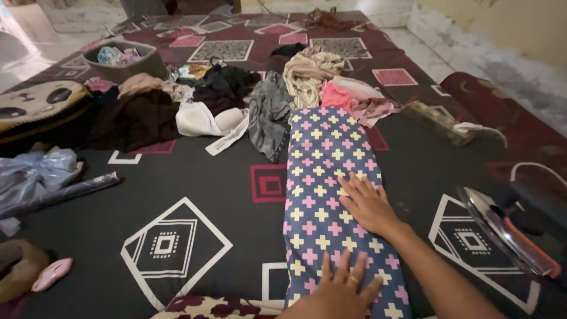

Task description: The person irons a black garment on a patterned bedspread, then folds it and wraps it in white and patterned paper. The person smooths the paper and secures the package with tape.

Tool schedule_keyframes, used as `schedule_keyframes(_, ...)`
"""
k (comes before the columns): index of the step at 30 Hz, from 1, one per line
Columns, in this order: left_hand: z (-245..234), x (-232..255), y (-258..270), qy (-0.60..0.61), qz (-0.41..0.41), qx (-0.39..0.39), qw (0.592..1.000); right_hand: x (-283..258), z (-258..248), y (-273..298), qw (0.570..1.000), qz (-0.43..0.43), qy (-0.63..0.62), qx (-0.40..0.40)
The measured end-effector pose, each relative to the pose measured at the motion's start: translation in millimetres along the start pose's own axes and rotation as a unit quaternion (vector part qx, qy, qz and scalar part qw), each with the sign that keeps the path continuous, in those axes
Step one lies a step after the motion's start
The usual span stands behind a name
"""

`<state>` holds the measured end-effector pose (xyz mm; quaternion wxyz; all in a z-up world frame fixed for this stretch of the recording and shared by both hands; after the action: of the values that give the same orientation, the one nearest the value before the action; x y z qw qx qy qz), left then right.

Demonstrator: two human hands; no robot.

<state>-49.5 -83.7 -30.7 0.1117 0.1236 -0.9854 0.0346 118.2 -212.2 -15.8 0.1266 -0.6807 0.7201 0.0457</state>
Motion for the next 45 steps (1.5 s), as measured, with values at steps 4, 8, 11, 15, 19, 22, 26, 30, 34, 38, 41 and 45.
schedule_keyframes(4,-37.9,-67.8,6.2,0.231,-0.053,0.178,0.955,18.2,1.9,12.3,0.991,0.121,-0.025,-0.041)
schedule_keyframes(8,-88.9,-176.4,70.8,0.099,-0.291,0.475,0.824,24.0,-25.2,33.7,0.956,0.103,-0.234,0.146)
schedule_keyframes(11,-65.4,-204.6,69.0,0.212,-0.322,0.433,0.815,57.0,-9.0,35.1,0.878,0.236,-0.404,0.098)
schedule_keyframes(15,-46.2,-226.9,64.0,0.287,-0.417,0.391,0.769,79.3,26.6,23.7,0.712,0.322,-0.623,-0.036)
schedule_keyframes(19,-42.7,-239.4,62.4,0.329,-0.481,0.334,0.741,83.2,44.5,8.7,0.603,0.375,-0.678,-0.189)
schedule_keyframes(22,-51.8,-231.8,59.4,0.325,-0.421,0.401,0.746,77.8,38.2,-0.9,0.618,0.374,-0.657,-0.216)
schedule_keyframes(26,-21.9,-230.0,48.0,0.434,-0.430,0.401,0.683,43.8,-4.2,-23.3,0.687,0.263,-0.649,-0.193)
schedule_keyframes(30,-32.3,-243.7,30.3,0.393,-0.307,0.471,0.728,3.2,-98.2,-61.6,0.786,0.181,-0.581,-0.112)
schedule_keyframes(34,-48.0,-274.9,25.4,0.450,-0.282,0.501,0.683,-51.7,-203.6,-79.9,0.967,0.085,-0.239,0.006)
schedule_keyframes(38,-64.6,-292.4,55.1,0.708,-0.212,0.485,0.467,-110.0,-209.7,-49.9,0.990,-0.024,0.071,0.119)
schedule_keyframes(41,-72.6,-278.6,107.1,0.776,-0.168,0.495,0.352,-148.9,-156.3,14.4,0.936,-0.183,0.176,0.244)
schedule_keyframes(45,-56.2,-265.4,158.3,0.772,-0.188,0.532,0.292,-160.1,-73.4,89.3,0.873,-0.280,0.232,0.326)
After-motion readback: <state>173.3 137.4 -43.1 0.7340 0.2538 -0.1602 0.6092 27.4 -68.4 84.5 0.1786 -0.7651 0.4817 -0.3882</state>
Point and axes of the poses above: each hand's wrist, its own y-axis away from the middle knuckle, its own z-axis out of the palm, x = y × z, the point moved 8 cm from there along -y, towards the middle knuckle, and after that the axes turned 7 degrees about z, right-handed, at the moved point
